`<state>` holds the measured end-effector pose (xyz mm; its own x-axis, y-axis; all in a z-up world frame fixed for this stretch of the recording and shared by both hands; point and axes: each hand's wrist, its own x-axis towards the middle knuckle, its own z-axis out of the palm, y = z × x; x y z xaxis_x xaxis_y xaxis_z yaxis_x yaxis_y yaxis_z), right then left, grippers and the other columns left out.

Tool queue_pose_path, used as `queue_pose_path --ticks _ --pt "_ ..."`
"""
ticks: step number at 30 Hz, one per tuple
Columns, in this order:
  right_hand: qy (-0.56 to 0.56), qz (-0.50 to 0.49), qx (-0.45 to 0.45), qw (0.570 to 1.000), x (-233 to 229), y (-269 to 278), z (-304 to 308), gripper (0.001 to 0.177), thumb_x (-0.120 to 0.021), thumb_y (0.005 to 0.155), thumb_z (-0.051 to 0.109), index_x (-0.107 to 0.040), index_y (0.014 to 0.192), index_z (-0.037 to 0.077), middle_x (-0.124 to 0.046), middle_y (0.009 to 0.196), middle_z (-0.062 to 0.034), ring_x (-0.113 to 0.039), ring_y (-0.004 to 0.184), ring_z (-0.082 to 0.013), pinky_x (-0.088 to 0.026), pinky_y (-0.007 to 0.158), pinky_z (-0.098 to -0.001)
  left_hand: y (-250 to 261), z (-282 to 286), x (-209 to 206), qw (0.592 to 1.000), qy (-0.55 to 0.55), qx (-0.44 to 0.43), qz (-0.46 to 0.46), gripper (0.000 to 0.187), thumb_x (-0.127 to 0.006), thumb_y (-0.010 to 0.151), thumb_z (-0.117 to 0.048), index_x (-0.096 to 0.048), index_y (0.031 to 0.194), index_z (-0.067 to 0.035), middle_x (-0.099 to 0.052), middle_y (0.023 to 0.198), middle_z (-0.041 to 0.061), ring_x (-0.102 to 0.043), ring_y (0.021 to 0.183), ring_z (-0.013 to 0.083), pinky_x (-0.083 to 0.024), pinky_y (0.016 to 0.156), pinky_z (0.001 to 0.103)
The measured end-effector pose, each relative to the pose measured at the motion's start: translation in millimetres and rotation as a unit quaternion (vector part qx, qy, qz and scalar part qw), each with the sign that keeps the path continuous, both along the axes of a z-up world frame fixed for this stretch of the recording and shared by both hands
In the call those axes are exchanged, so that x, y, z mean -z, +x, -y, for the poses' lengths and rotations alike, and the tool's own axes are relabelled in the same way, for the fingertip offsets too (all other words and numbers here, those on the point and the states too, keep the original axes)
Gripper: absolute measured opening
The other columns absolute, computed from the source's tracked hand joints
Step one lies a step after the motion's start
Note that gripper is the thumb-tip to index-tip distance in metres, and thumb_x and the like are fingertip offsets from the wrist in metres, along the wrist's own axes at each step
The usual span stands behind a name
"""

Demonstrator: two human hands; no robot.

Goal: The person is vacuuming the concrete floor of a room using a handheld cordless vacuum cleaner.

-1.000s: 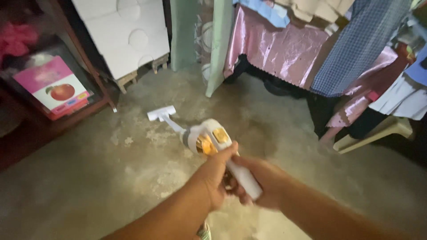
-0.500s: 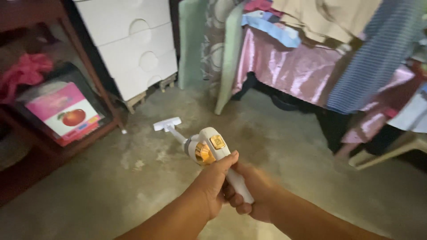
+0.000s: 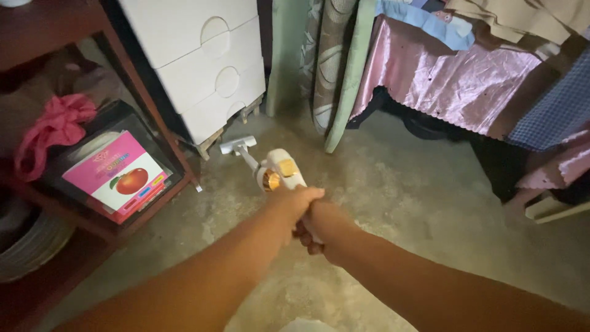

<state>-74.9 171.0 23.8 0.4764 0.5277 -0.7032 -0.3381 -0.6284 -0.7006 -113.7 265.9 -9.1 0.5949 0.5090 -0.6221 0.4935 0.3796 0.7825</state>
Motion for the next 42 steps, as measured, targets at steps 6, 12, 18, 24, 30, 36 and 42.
queue_pose_path --ticks 6,12,18,24,30,36,42 --pt "0.026 -0.014 0.019 0.999 -8.1 -6.8 -16.2 0.036 -0.039 0.103 0.038 -0.059 0.091 0.011 -0.057 0.072 -0.0019 -0.041 0.054 -0.0122 -0.032 0.048 -0.0306 -4.0 -25.8 -3.6 0.999 -0.035 -0.009 0.020 0.045 -0.069 0.080 -0.029 -0.059 0.112 0.001 -0.067 0.097 0.023 -0.067 0.080 0.0342 -0.054 0.073 0.048" --pt "-0.016 -0.028 0.056 0.998 -9.3 -21.0 29.3 0.034 -0.046 0.102 0.038 -0.061 0.089 0.011 -0.055 0.071 -0.0020 -0.041 0.053 -0.0120 -0.030 0.047 -0.0289 -17.3 19.5 -5.4 0.998 -0.045 0.049 0.019 0.042 -0.067 0.080 -0.028 -0.061 0.108 0.002 -0.069 0.094 0.022 -0.067 0.080 0.0338 -0.053 0.071 0.046" --pt "-0.003 -0.038 0.089 0.995 -4.6 -40.0 122.5 0.031 -0.048 0.102 0.039 -0.059 0.092 0.011 -0.052 0.070 -0.0011 -0.042 0.052 -0.0109 -0.030 0.045 -0.0267 -40.0 105.3 -8.9 0.991 -0.084 0.091 0.054 0.037 -0.066 0.081 -0.026 -0.062 0.107 0.000 -0.068 0.091 0.017 -0.064 0.078 0.0285 -0.053 0.070 0.043" --pt "-0.029 -0.078 0.150 0.985 4.6 -68.1 238.9 0.046 -0.042 0.102 0.047 -0.065 0.094 0.007 -0.055 0.071 -0.0051 -0.043 0.050 -0.0116 -0.024 0.041 -0.0287 -70.9 215.1 -13.8 0.986 -0.125 0.107 0.034 0.041 -0.071 0.080 -0.025 -0.062 0.111 -0.001 -0.067 0.096 0.018 -0.065 0.084 0.0305 -0.053 0.073 0.045" --pt "-0.040 -0.063 0.166 0.983 -31.6 -109.8 330.5 0.045 -0.050 0.101 0.051 -0.059 0.091 0.009 -0.050 0.066 -0.0022 -0.041 0.049 -0.0124 -0.026 0.042 -0.0293 -104.1 295.8 -24.1 0.971 -0.190 0.139 0.032 0.041 -0.071 0.083 -0.032 -0.061 0.112 -0.004 -0.069 0.100 0.016 -0.069 0.089 0.0310 -0.057 0.082 0.045" --pt "-0.059 -0.058 0.161 0.984 -25.1 -118.0 375.1 0.054 -0.044 0.103 0.056 -0.064 0.089 0.007 -0.052 0.063 -0.0021 -0.042 0.046 -0.0120 -0.029 0.042 -0.0298 -125.4 320.6 -43.6 0.960 -0.181 0.215 0.019 0.039 -0.069 0.088 -0.036 -0.063 0.113 -0.006 -0.069 0.106 0.013 -0.071 0.095 0.0284 -0.060 0.087 0.041" --pt "-0.052 -0.082 0.148 0.984 -27.4 -112.8 331.1 0.050 -0.042 0.103 0.052 -0.071 0.103 0.011 -0.055 0.065 -0.0029 -0.045 0.047 -0.0120 -0.031 0.042 -0.0292 -121.7 283.5 -38.8 0.965 -0.174 0.197 0.019 0.041 -0.068 0.087 -0.039 -0.062 0.115 -0.009 -0.070 0.107 0.011 -0.070 0.093 0.0258 -0.058 0.087 0.040"
